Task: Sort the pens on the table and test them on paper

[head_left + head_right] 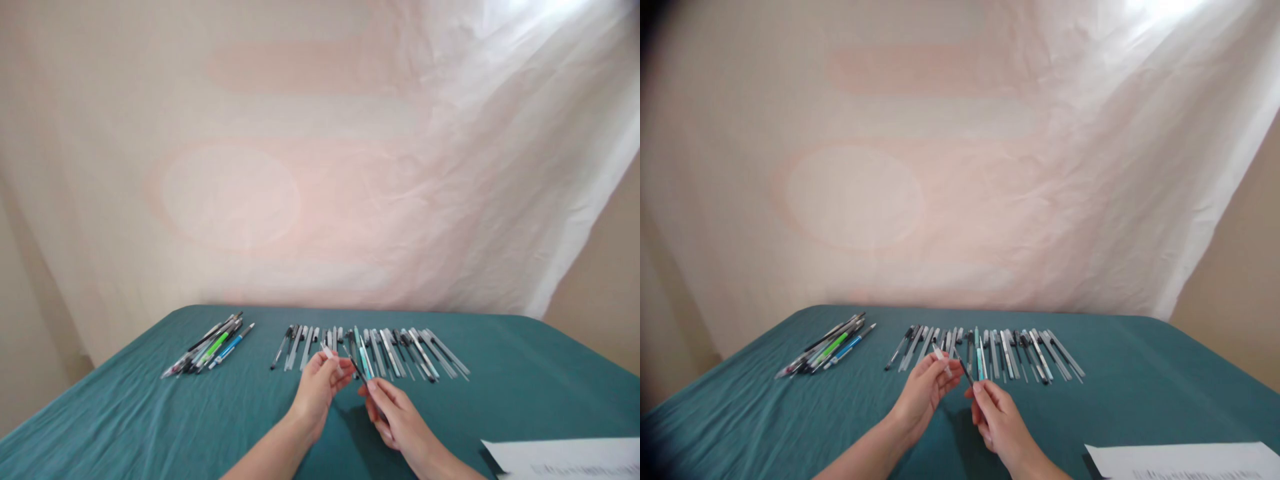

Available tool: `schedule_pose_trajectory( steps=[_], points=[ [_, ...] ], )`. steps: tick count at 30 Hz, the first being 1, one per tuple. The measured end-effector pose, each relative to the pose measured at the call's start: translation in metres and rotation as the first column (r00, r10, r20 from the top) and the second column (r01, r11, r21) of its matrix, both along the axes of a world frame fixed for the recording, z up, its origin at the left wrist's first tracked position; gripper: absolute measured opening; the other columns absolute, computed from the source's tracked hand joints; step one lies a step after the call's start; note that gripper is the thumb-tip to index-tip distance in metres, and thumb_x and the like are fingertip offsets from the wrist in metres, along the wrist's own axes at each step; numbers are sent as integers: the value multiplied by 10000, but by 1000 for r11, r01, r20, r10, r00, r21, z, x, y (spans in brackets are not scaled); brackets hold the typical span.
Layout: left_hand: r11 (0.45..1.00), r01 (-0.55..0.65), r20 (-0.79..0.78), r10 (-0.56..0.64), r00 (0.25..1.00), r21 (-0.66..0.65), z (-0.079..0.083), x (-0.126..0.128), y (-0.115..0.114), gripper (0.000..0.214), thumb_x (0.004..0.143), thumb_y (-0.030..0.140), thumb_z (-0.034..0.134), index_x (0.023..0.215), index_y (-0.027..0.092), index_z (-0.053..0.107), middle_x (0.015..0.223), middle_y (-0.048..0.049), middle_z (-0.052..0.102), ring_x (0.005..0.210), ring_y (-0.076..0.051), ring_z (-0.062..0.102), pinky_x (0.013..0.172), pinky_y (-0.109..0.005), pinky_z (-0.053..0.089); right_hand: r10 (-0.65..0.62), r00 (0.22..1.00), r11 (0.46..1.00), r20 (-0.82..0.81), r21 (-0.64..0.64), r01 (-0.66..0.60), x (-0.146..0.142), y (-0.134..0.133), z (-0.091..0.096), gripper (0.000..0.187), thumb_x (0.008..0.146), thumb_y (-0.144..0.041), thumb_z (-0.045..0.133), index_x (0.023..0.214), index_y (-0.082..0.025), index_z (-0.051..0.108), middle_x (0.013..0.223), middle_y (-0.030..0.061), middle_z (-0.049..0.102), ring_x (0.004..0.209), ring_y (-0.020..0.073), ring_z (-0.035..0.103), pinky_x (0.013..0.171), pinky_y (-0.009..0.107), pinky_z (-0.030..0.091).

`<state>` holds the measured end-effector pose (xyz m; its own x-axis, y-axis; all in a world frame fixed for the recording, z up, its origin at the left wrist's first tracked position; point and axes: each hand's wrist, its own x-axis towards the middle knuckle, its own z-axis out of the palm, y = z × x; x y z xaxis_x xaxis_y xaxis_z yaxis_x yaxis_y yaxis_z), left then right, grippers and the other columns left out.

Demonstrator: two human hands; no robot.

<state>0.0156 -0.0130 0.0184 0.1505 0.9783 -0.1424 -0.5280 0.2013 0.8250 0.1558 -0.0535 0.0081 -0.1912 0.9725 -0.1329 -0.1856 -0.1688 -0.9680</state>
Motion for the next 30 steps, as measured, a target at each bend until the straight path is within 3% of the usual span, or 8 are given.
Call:
schedule_pose_trajectory(
  steps=[4,10,15,20,24,27,30],
  points=[
    [997,75,5,-76,997,16,3,6,-9,273,686,266,652,895,154,518,926,-108,657,841,-181,626,820,-325,445,-1,1000,1000,9,10,0,0,0,1,382,731,-560,503,766,-180,483,520,-80,451,304,8,240,288,153,112],
    [992,119,-15,-118,993,44,3,9,-12,280,660,301,680,856,139,565,870,-92,663,804,-166,616,814,-315,442,13,1000,999,13,40,-14,-1,-2,2,387,752,-563,471,756,-176,482,518,-83,443,299,3,233,286,144,114],
    [994,74,-25,-72,997,79,6,8,-10,267,645,327,686,807,140,583,793,-58,655,767,-153,608,778,-294,451,51,998,997,47,56,-54,1,-1,-4,379,770,-550,453,775,-173,483,511,-80,440,298,9,250,284,145,119],
    [991,-17,14,16,1000,135,22,-6,2,257,672,331,665,830,147,577,805,-46,642,766,-133,601,744,-255,452,75,993,994,90,78,-82,0,1,-8,380,770,-552,451,769,-174,490,492,-84,424,293,10,229,284,155,120],
    [978,-79,51,71,996,195,33,-17,10,226,699,311,644,841,149,574,817,-42,633,772,-121,594,735,-239,450,38,994,997,103,60,-44,-1,-1,-3,379,694,-549,563,715,-178,488,467,-104,325,327,10,196,305,164,113],
    [987,-33,5,33,999,159,32,-17,8,229,685,321,653,821,152,579,800,-38,629,744,-122,591,710,-249,459,11,996,999,90,44,-15,-1,-2,2,376,648,-518,629,709,-170,499,456,-113,269,339,11,171,317,172,103],
    [992,101,-87,-94,992,79,24,-11,0,242,664,334,666,801,152,583,749,-29,620,685,-119,581,665,-259,464,-31,999,1000,40,2,31,1,0,4,357,671,-504,612,731,-170,501,411,-131,215,332,17,126,324,177,80]
  ],
)
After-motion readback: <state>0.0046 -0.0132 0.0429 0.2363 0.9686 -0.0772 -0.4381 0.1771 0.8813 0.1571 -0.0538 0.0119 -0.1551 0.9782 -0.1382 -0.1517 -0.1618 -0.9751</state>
